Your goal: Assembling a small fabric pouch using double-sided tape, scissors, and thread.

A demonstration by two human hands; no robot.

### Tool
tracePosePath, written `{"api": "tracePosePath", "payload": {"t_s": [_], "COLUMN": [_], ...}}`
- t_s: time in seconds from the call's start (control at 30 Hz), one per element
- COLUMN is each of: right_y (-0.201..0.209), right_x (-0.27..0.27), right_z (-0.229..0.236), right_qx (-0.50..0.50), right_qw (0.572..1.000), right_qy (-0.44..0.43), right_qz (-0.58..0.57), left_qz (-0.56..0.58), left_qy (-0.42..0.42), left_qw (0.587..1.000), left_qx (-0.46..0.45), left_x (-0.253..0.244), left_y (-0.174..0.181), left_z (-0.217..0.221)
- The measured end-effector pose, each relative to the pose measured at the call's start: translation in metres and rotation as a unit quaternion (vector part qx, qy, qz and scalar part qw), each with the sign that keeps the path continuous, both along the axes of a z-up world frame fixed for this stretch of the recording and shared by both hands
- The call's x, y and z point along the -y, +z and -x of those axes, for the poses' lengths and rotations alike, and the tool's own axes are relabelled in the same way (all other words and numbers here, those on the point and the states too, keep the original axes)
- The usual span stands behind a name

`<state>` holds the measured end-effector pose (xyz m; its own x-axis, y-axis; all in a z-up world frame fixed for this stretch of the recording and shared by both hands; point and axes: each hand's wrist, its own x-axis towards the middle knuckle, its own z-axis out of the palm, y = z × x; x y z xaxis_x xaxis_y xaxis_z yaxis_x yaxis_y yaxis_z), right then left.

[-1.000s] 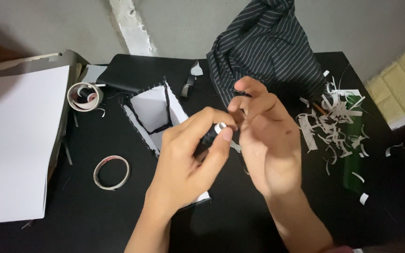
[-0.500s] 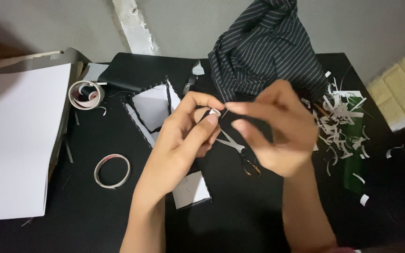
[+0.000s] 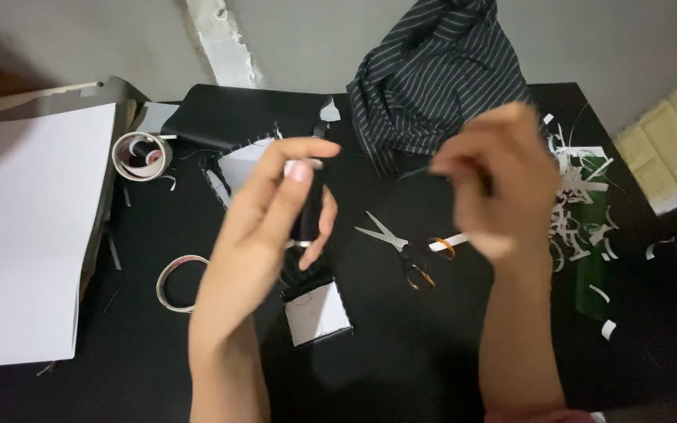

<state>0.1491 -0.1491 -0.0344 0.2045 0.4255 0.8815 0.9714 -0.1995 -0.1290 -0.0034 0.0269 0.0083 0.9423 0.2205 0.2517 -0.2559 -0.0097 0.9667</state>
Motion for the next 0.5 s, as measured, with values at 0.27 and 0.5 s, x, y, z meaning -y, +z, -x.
{"api": "tracePosePath", "payload": {"t_s": [0.27, 0.5], "right_y": [-0.001, -0.016], "right_x": [0.009, 0.059], "right_z": [-0.006, -0.047], "right_qx": [-0.497, -0.487], "right_qw": [0.754, 0.697], "right_qy": [0.309, 0.409], "right_qz": [-0.298, -0.332], "left_qz": [0.265, 0.462], "left_qy": [-0.094, -0.075], "left_qw": [0.957, 0.883], "left_qx": [0.073, -0.025], "left_x": [0.021, 0.034], "left_y": [-0.029, -0.068], "left_z": [-0.03, -0.035]}}
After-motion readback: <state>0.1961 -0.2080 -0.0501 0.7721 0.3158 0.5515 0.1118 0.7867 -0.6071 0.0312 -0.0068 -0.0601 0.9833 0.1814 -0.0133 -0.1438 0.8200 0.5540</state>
